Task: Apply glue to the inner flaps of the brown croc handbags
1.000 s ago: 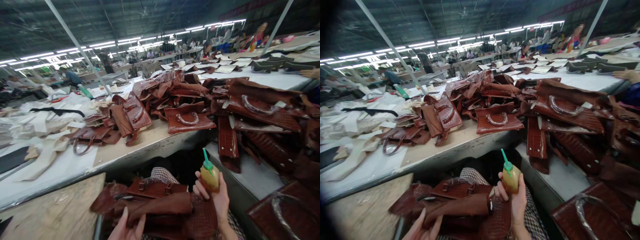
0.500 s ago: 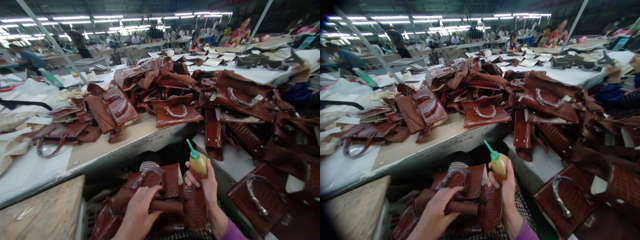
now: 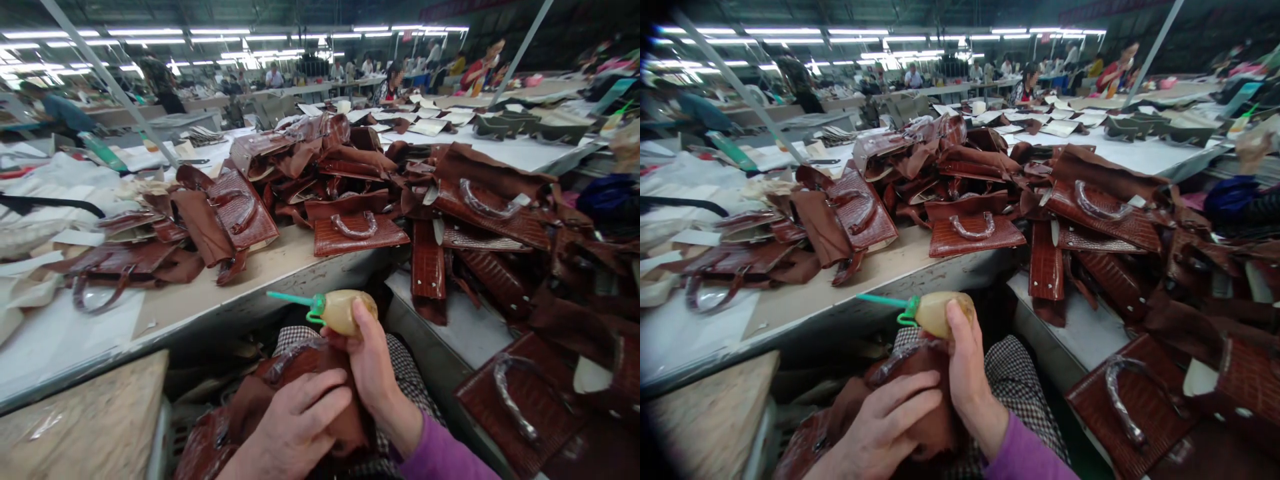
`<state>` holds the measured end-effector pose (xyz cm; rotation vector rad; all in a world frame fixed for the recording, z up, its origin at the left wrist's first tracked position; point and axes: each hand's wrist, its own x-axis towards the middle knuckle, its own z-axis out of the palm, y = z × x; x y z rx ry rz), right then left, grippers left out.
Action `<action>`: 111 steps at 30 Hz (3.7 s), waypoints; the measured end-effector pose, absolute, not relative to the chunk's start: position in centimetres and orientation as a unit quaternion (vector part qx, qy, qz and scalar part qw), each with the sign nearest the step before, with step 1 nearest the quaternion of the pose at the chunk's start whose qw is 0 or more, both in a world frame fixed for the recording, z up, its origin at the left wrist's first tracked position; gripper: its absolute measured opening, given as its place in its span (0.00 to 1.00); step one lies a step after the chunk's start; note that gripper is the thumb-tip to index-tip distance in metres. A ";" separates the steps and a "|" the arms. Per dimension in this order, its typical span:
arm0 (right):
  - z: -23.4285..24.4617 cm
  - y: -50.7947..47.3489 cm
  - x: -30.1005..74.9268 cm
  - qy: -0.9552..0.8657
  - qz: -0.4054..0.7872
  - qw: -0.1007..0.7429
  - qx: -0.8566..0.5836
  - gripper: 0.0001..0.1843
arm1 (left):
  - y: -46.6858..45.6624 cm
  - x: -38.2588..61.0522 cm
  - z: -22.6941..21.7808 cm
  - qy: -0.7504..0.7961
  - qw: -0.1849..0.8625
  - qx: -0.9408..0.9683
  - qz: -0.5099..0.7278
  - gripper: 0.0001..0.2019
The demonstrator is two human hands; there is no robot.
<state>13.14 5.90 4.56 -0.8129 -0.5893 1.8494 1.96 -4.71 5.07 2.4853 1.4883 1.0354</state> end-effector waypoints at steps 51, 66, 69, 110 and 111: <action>2.1 8.8 27.7 -0.675 0.541 0.251 -0.434 0.25 | 8.7 -6.2 -4.4 0.530 0.667 0.448 0.271 0.15; 2.2 9.0 28.0 -0.697 0.504 0.252 -0.444 0.25 | 8.8 -5.8 -3.8 0.530 0.672 0.446 0.262 0.15; 2.0 9.2 27.9 -0.706 0.490 0.268 -0.435 0.27 | 8.8 -5.9 -4.0 0.527 0.672 0.450 0.263 0.15; 0.1 9.4 28.5 -0.677 0.539 0.251 -0.433 0.25 | 8.9 -6.4 -4.7 0.541 0.646 0.479 0.246 0.15; 0.2 9.4 28.6 -0.678 0.540 0.246 -0.434 0.25 | 8.9 -6.3 -4.6 0.541 0.645 0.480 0.246 0.15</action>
